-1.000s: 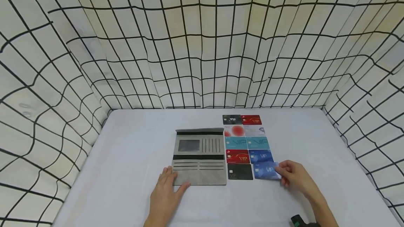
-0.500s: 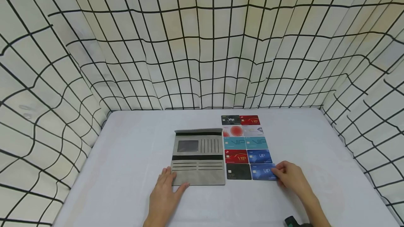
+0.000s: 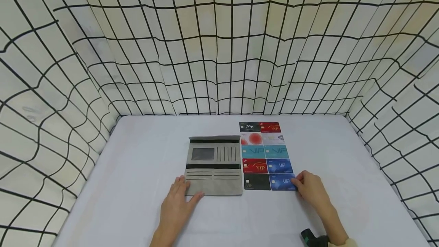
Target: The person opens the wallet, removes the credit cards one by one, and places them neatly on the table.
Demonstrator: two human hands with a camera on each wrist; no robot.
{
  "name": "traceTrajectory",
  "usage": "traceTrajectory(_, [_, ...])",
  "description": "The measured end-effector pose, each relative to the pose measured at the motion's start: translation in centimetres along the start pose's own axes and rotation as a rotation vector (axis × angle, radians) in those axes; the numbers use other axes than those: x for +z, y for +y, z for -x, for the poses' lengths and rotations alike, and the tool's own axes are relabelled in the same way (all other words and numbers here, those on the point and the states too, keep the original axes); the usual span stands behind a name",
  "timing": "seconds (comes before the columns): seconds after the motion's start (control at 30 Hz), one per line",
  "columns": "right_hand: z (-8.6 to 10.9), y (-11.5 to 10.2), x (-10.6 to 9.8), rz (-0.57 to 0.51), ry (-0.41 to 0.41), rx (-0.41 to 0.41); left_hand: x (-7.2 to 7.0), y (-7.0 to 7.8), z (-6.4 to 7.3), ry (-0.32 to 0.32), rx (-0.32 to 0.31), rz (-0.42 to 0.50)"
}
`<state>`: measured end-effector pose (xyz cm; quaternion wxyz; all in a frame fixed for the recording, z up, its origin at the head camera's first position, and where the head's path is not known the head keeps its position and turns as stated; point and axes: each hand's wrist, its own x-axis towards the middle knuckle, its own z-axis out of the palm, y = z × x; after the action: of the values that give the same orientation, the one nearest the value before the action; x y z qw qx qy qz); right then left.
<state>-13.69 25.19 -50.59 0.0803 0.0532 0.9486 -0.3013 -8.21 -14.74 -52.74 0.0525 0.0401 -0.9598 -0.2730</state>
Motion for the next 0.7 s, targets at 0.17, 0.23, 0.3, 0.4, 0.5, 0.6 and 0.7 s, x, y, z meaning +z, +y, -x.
traceTrajectory(0.17, [-0.3, -0.2, -0.3, 0.007, 0.004, -0.007, 0.0, 0.0, -0.8, -0.011, 0.002, 0.009])
traceTrajectory(0.23, [-0.5, -0.2, -0.4, 0.009, 0.016, -0.012, -0.1, -0.1, -1.1, -0.003, 0.008, 0.014])
traceTrajectory(0.3, [-0.7, -0.3, -0.4, 0.022, 0.041, -0.021, -0.2, -0.2, -1.4, 0.018, 0.019, 0.018])
traceTrajectory(0.4, [-1.1, -0.7, -0.5, 0.042, 0.089, -0.045, -0.5, -0.2, -1.7, 0.064, 0.043, 0.022])
traceTrajectory(0.5, [-1.3, -1.3, -0.5, 0.049, 0.137, -0.07, -0.8, 0.0, -1.9, 0.099, 0.059, 0.012])
traceTrajectory(0.6, [-1.4, -2.2, -0.5, 0.027, 0.186, -0.104, -1.1, 0.4, -2.2, 0.117, 0.08, -0.008])
traceTrajectory(0.7, [-1.3, -3.4, -0.4, 0.004, 0.234, -0.155, -1.3, 1.1, -2.7, 0.118, 0.114, -0.014])
